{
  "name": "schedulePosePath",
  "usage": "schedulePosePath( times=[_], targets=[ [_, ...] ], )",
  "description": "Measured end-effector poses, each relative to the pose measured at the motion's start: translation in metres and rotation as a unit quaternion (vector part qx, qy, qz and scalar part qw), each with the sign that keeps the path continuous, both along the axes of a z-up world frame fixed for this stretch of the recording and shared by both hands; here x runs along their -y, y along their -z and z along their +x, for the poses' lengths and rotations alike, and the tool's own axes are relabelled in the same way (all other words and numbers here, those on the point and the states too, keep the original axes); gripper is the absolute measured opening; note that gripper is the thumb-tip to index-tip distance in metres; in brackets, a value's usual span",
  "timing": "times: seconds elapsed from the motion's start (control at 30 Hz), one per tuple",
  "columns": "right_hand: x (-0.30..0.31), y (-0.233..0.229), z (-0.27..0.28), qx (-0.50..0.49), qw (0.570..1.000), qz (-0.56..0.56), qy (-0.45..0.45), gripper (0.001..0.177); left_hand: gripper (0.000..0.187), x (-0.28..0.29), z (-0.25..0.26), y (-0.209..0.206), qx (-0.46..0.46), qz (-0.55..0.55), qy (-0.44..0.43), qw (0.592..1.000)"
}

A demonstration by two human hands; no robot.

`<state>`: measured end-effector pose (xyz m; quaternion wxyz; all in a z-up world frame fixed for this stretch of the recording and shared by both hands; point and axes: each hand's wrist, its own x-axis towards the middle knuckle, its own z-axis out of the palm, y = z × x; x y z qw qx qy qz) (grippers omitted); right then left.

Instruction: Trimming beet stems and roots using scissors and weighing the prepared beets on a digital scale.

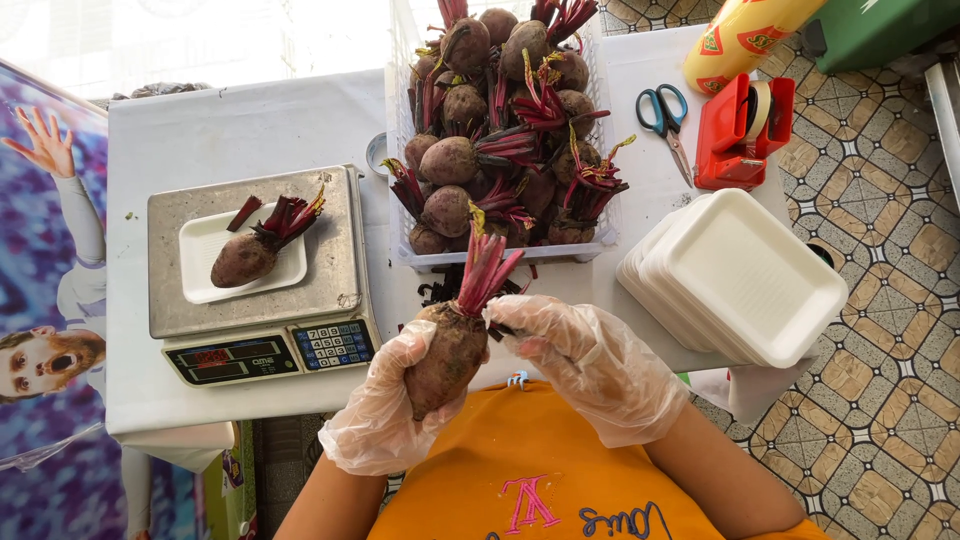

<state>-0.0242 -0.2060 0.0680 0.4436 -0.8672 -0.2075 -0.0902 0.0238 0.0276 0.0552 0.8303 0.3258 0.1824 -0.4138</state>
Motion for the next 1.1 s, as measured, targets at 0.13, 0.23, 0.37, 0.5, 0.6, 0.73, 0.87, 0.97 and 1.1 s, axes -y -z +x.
schedulePosePath(
  times=[0.13, 0.23, 0.37, 0.5, 0.6, 0.73, 0.87, 0.97, 1.1],
  targets=[
    [0.004, 0.004, 0.003, -0.113, 0.991, 0.061, 0.037, 0.044, 0.061, -0.003, 0.004, -0.01, 0.084, -0.081, 0.02, 0.993],
    [0.005, 0.018, 0.005, -0.173, 0.982, 0.058, 0.051, 0.049, 0.071, -0.012, 0.004, -0.006, 0.129, -0.123, 0.006, 0.984],
    [0.009, 0.028, 0.012, -0.285, 0.92, -0.218, 0.158, 0.066, 0.067, -0.023, 0.01, -0.01, 0.179, 0.225, -0.019, 0.957],
    [0.009, 0.048, 0.025, -0.31, 0.929, -0.164, 0.119, 0.049, 0.086, -0.048, 0.021, 0.001, 0.378, 0.563, 0.037, 0.734],
    [0.007, 0.064, 0.026, -0.329, 0.923, -0.158, 0.121, 0.072, 0.078, -0.08, 0.037, -0.014, 0.454, 0.684, 0.076, 0.565],
    [0.008, 0.099, 0.022, -0.365, 0.908, -0.07, 0.194, 0.06, 0.061, -0.154, 0.081, -0.017, 0.453, 0.736, 0.254, 0.435],
    [0.011, 0.142, 0.009, -0.376, 0.879, 0.088, 0.279, 0.051, 0.079, -0.217, 0.145, -0.004, 0.325, 0.754, 0.174, 0.544],
    [-0.023, 0.145, 0.011, -0.355, 0.837, 0.271, 0.318, 0.047, 0.111, -0.261, 0.2, 0.059, 0.359, 0.776, 0.226, 0.467],
    [-0.05, 0.135, 0.019, -0.363, 0.847, 0.233, 0.312, 0.049, 0.093, -0.267, 0.218, 0.061, 0.289, 0.742, 0.181, 0.577]
  ],
)
